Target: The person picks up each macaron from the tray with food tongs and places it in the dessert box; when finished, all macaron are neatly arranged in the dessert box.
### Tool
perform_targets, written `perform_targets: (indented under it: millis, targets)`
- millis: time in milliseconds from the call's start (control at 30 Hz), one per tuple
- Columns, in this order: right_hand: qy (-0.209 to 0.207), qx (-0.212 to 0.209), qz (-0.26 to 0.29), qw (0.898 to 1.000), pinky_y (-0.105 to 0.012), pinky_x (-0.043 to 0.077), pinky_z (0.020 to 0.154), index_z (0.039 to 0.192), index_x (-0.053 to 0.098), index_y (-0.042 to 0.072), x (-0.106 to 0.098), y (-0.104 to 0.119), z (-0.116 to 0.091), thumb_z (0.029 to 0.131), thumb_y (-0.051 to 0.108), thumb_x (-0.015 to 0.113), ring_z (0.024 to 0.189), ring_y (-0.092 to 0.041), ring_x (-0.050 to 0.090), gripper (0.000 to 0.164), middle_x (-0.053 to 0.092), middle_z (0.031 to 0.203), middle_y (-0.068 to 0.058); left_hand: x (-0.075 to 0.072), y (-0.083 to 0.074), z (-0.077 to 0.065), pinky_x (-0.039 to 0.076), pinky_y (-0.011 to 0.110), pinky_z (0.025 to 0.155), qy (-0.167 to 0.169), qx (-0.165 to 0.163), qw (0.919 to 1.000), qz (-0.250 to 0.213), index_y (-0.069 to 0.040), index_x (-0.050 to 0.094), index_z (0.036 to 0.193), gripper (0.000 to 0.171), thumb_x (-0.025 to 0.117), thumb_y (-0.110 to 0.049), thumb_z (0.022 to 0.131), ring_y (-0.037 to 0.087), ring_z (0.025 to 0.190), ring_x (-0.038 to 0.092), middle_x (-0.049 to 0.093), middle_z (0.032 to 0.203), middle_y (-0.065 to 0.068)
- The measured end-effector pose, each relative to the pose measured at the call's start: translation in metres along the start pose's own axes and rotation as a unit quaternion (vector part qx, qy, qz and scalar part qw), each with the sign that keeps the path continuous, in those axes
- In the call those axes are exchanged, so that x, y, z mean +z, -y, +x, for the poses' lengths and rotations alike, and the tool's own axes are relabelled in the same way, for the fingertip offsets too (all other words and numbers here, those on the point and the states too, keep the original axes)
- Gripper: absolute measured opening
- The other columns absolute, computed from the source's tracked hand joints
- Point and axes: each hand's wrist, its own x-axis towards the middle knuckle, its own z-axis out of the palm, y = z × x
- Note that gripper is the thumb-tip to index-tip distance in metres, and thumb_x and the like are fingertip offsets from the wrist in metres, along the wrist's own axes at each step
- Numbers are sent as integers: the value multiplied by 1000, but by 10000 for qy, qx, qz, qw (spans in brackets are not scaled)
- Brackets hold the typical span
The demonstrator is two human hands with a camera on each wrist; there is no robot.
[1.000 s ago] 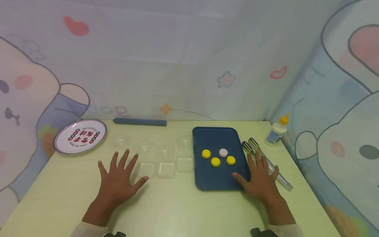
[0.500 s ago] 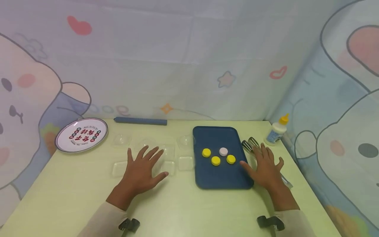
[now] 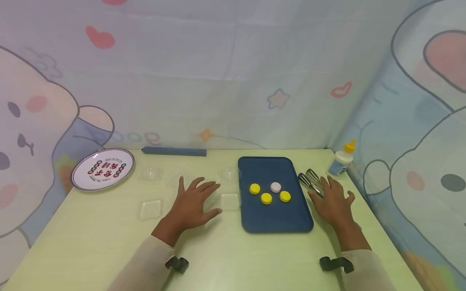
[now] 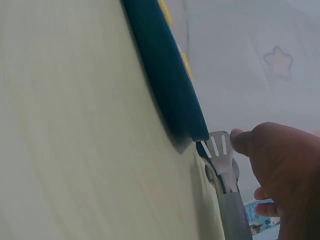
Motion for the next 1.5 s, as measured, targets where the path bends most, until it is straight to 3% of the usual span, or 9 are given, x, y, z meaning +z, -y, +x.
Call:
perform_targets:
  millis: [267,633,900,1233,1500]
  targets:
    - [-53,277,-29,9996,-86,27,108,159,45,-4,-1,-4,-1,109,37,64,149,-56,41,67,43,164,-33,14,-5,17,9,89,124,59,81,9996,-258,-27,61,156,67,74,-56,98,38,157,46,64,157,-1]
    - [-152,301,-48,9994,-81,43,95,151,53,-5,4,-11,-11,108,28,66,137,-58,55,56,57,152,-34,24,-7,16,11,88,125,-32,135,9996,-231,-28,62,154,59,72,-50,101,38,157,45,65,157,-1]
    - [-321,55,340,9989,-75,53,86,136,66,-3,7,-17,-9,102,12,70,118,-60,67,37,71,127,-34,24,-10,15,15,88,125,-36,250,9996,-157,-28,63,154,55,68,-50,104,37,157,46,64,158,-2]
    - [-854,-95,433,9954,-73,54,93,139,65,-5,6,-14,-8,99,5,74,120,-60,67,43,69,131,-34,25,-9,16,13,88,125,6,202,9996,-195,-28,63,153,56,68,-52,103,35,160,43,62,160,0]
    - [-854,3,424,9954,-74,53,94,144,63,-2,-1,-6,-14,102,8,72,126,-59,65,44,67,139,-30,27,-7,16,11,88,125,110,113,9993,-339,-28,63,154,56,69,-51,103,37,161,42,63,158,1]
